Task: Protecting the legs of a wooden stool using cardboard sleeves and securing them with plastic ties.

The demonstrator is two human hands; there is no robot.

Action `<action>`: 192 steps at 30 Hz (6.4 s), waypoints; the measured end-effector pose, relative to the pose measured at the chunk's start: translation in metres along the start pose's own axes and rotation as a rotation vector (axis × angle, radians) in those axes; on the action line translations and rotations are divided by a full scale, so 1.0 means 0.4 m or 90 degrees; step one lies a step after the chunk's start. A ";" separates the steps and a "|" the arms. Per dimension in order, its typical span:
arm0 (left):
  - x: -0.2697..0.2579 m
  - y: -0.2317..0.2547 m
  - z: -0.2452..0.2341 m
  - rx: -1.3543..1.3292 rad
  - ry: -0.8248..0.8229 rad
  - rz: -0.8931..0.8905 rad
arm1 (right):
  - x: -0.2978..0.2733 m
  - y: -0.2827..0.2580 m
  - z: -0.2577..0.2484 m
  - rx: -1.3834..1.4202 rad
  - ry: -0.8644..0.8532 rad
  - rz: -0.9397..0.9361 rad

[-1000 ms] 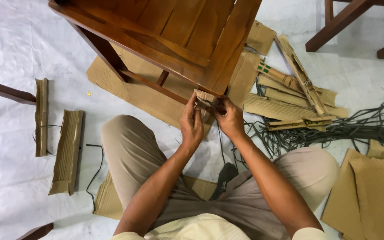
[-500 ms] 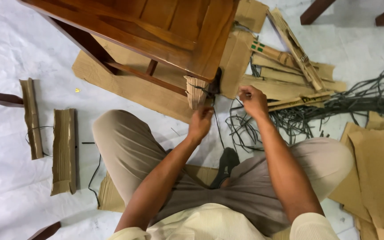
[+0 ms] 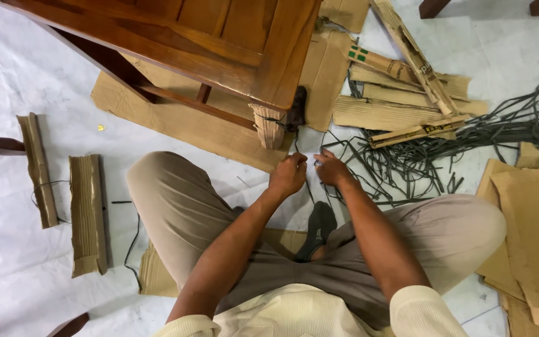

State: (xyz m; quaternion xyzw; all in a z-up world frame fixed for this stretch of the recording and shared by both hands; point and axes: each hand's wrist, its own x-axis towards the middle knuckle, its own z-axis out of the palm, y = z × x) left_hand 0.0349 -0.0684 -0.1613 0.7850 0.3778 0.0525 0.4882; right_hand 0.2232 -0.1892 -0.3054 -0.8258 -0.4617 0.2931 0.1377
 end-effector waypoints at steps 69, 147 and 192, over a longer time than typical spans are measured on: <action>-0.038 0.055 -0.133 0.079 0.003 0.105 | -0.030 -0.341 -0.288 0.860 0.064 0.109; -0.012 -0.014 -0.187 -0.676 0.088 -0.019 | -0.170 -0.601 -0.355 0.414 0.185 -0.102; -0.064 0.069 -0.230 -0.428 0.287 0.080 | -0.155 -0.636 -0.382 0.189 0.286 -0.283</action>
